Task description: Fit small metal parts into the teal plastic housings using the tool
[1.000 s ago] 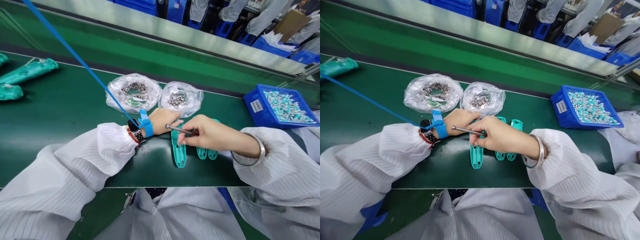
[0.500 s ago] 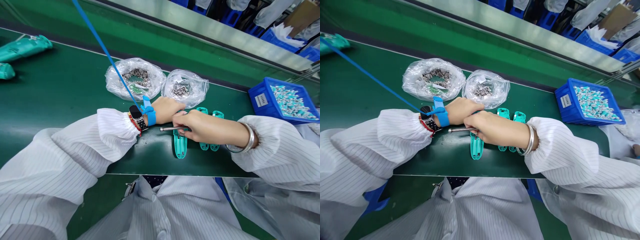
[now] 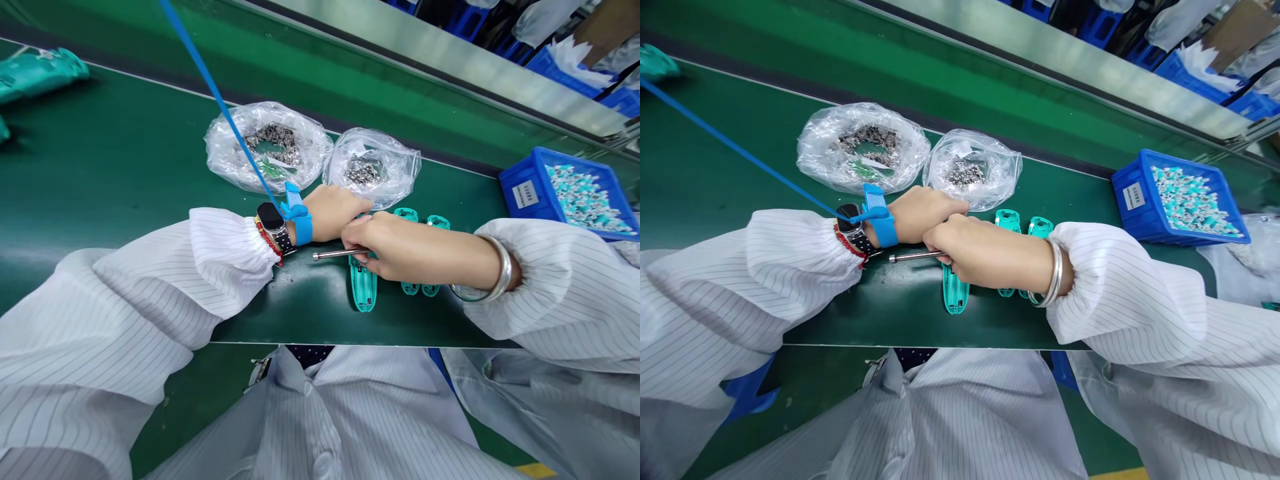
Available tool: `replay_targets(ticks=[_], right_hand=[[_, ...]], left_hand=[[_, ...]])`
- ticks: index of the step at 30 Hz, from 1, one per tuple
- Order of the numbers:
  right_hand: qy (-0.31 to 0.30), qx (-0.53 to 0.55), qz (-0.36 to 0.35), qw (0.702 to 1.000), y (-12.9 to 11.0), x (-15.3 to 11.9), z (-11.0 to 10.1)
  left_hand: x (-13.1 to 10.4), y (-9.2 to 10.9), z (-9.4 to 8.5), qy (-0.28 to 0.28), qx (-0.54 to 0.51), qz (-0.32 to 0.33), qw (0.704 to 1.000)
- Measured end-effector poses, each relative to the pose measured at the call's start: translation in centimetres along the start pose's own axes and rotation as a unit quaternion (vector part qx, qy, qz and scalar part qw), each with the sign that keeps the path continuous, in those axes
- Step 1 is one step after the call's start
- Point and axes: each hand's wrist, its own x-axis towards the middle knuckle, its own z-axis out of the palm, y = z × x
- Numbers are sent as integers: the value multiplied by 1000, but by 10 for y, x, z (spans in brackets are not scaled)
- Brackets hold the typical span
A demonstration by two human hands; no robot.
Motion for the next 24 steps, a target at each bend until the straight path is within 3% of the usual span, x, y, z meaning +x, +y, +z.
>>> replay_targets(ticks=[4, 8, 12, 14, 18, 24], right_hand=[[3, -43, 1, 999, -4, 0, 7], [51, -72, -17, 996, 0, -4, 17], [23, 6, -22, 999, 9, -8, -2], [59, 40, -11, 997, 19, -5, -18], [232, 50, 73, 969, 52, 19, -36], [231, 19, 160, 959, 91, 64, -21]], left_hand=[[2, -2, 8, 15, 13, -9, 1000], [2, 0, 8, 10, 27, -29, 999], [-1, 2, 4, -4, 8, -21, 1000], [-1, 1, 5, 5, 4, -17, 1000], [0, -1, 12, 48, 32, -12, 998], [1, -1, 11, 26, 36, -23, 999]])
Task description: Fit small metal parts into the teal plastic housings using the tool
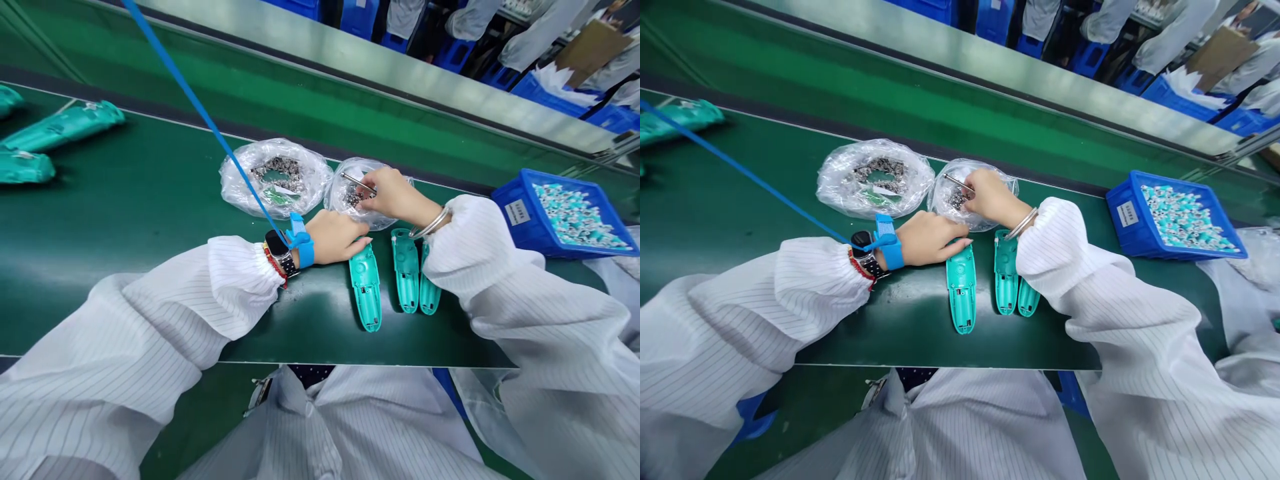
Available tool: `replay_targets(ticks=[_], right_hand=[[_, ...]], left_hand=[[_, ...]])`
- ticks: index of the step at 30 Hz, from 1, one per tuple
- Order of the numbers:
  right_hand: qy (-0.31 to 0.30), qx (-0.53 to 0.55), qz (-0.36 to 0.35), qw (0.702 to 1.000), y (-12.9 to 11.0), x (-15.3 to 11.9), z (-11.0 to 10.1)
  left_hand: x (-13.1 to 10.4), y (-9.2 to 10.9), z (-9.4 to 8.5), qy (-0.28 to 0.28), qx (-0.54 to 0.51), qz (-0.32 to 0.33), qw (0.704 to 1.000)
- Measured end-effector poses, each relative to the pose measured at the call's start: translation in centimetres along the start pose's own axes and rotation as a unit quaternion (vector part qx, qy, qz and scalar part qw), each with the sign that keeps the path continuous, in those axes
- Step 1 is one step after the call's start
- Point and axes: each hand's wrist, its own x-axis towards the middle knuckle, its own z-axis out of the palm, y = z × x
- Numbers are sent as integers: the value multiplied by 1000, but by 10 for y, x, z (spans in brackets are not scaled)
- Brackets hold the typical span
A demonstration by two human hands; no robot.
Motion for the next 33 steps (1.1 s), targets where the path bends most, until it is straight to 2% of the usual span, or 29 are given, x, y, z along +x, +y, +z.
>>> replay_targets(ticks=[3, 9, 15, 20, 25, 30, 33], right_hand=[[-1, 4, 7, 1000, -1, 4, 7], [-12, 59, 2, 998, -3, -1, 6], [45, 56, 16, 997, -4, -5, 1], [62, 87, 39, 993, -6, -10, -7], [96, 114, 31, 988, -5, -17, -14], [88, 134, 40, 986, -5, -16, -17], [65, 196, 33, 978, -5, -20, -23]], left_hand=[[0, 0, -2, -1, -3, 1, 1000], [-1, -2, 0, 1, -3, 5, 1000], [-1, -3, -2, -6, -14, 2, 1000], [0, -5, 0, 4, -25, 6, 1000], [0, -6, 2, 9, -28, 6, 1000], [-1, -4, -2, -5, -23, -1, 1000], [-1, -3, -3, -6, -20, 0, 1000]])
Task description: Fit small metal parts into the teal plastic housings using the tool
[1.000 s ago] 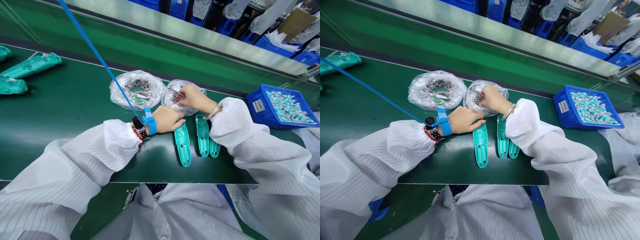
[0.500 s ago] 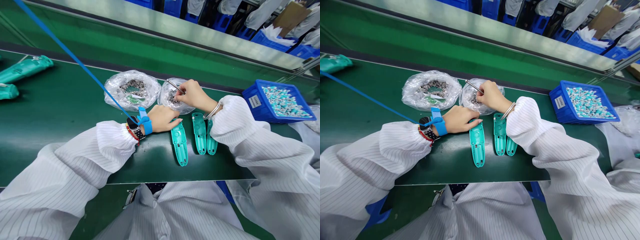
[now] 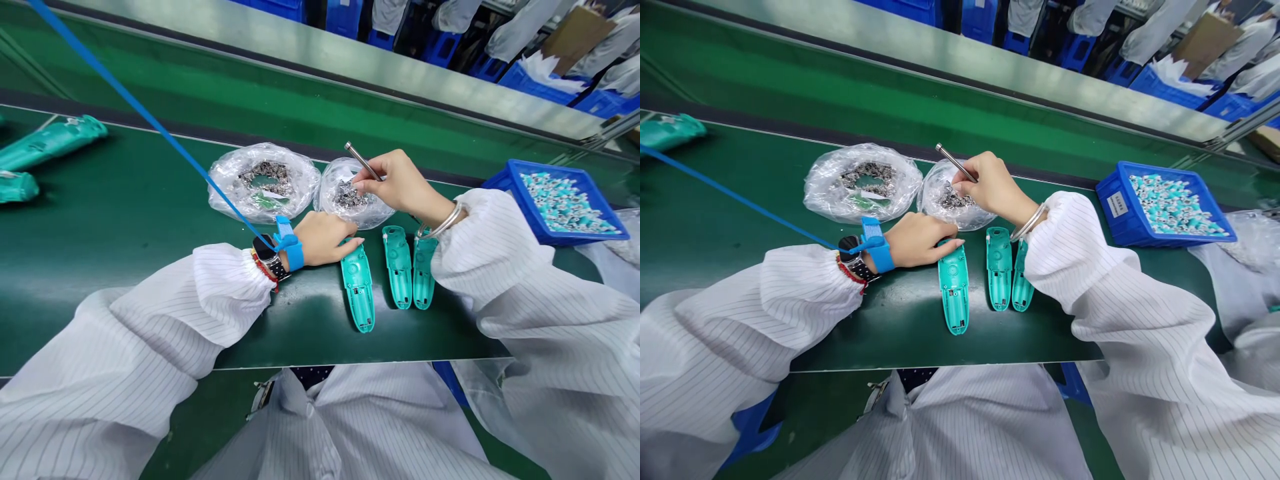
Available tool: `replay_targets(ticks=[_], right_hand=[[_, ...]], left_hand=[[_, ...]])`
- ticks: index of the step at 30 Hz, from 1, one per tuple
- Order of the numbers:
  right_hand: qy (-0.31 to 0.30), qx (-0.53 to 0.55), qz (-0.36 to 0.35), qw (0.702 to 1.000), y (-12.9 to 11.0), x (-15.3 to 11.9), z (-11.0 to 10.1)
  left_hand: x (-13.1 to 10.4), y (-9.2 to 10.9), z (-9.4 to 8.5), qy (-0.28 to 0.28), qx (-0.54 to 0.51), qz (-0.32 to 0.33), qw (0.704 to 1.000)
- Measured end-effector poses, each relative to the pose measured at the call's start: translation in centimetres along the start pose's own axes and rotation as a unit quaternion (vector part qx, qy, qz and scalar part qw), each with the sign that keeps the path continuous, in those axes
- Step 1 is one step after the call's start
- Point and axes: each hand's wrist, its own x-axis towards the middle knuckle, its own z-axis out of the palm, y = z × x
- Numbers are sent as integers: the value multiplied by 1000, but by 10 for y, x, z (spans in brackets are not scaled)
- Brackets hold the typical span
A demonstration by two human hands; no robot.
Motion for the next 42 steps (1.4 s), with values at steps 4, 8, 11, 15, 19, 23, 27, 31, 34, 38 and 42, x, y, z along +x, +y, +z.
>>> replay_targets(ticks=[4, 8, 11, 15, 19, 23, 27, 31, 34, 38, 42], right_hand=[[-102, 97, 77, 987, -7, -31, -14], [-219, 184, 129, 949, -13, -79, -15], [-268, 218, 188, 920, -13, -104, 1], [-266, 260, 255, 893, -9, -110, 21], [-250, 278, 242, 895, -7, -108, 25], [-237, 295, 253, 890, -11, -109, 26], [-211, 306, 286, 883, -14, -112, 29], [-179, 305, 315, 881, -14, -114, 30], [-165, 289, 332, 883, -14, -113, 29], [-144, 277, 359, 880, -14, -109, 28], [-129, 260, 384, 876, -13, -104, 26]], left_hand=[[0, -1, 2, 14, -1, 4, 1000], [1, 0, 3, 6, -9, -6, 1000], [2, 2, 0, -11, -9, -16, 1000], [0, 3, -2, -10, -15, -9, 1000], [-1, 2, 0, 2, -15, -2, 1000], [0, 2, 1, 17, 8, 5, 1000], [1, 5, 2, 20, 35, -11, 999], [-1, 8, 3, 25, 44, -27, 998], [-2, 10, 7, 41, 37, -35, 998], [-2, 15, 9, 52, 23, -63, 996], [-2, 22, 7, 25, 6, -108, 994]])
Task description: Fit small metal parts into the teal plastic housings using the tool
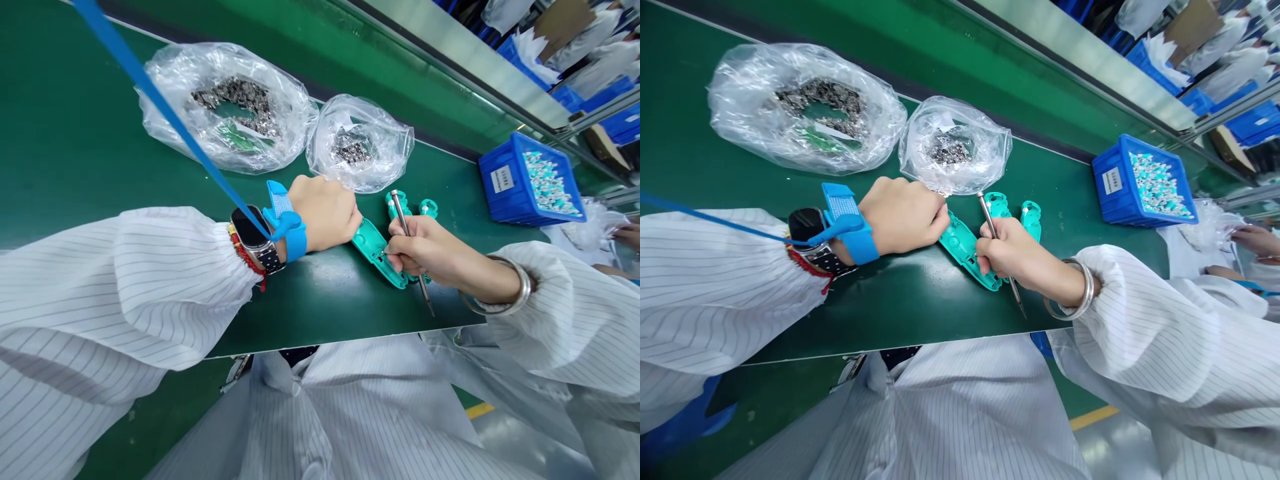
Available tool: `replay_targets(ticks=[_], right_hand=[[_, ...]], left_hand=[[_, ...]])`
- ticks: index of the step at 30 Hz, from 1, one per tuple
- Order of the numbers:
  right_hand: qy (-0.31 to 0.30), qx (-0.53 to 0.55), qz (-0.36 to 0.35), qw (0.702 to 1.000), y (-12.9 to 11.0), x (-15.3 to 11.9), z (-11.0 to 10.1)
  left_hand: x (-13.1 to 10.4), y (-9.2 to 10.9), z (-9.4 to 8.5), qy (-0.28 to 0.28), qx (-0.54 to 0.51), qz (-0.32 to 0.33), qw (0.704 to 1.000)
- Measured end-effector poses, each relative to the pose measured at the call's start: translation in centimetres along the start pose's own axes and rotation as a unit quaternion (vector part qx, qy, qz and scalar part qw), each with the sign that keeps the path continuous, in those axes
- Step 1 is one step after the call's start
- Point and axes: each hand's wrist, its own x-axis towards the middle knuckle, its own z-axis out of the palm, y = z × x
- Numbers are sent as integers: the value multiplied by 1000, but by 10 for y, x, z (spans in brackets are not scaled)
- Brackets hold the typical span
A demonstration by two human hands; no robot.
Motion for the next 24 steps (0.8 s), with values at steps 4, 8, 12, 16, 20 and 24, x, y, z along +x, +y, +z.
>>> replay_targets(ticks=[4, 8, 12, 16, 20, 24], right_hand=[[7, -29, -21, 999, -2, 1, -3], [0, -95, -43, 995, -4, 3, -3], [-28, -114, -29, 993, -8, 2, -10], [16, -90, -77, 993, -20, -11, -24], [64, 64, -256, 962, -33, -38, -22], [165, 188, -395, 884, -21, -49, 3]], left_hand=[[-1, 3, -2, -19, -7, -25, 999], [-3, 5, -2, -13, -11, -32, 999], [-3, 3, -3, -22, -4, -20, 1000], [0, -5, -3, -30, 41, 65, 997], [3, -15, -1, -21, 79, 131, 988], [6, -20, -2, -8, 93, 159, 983]])
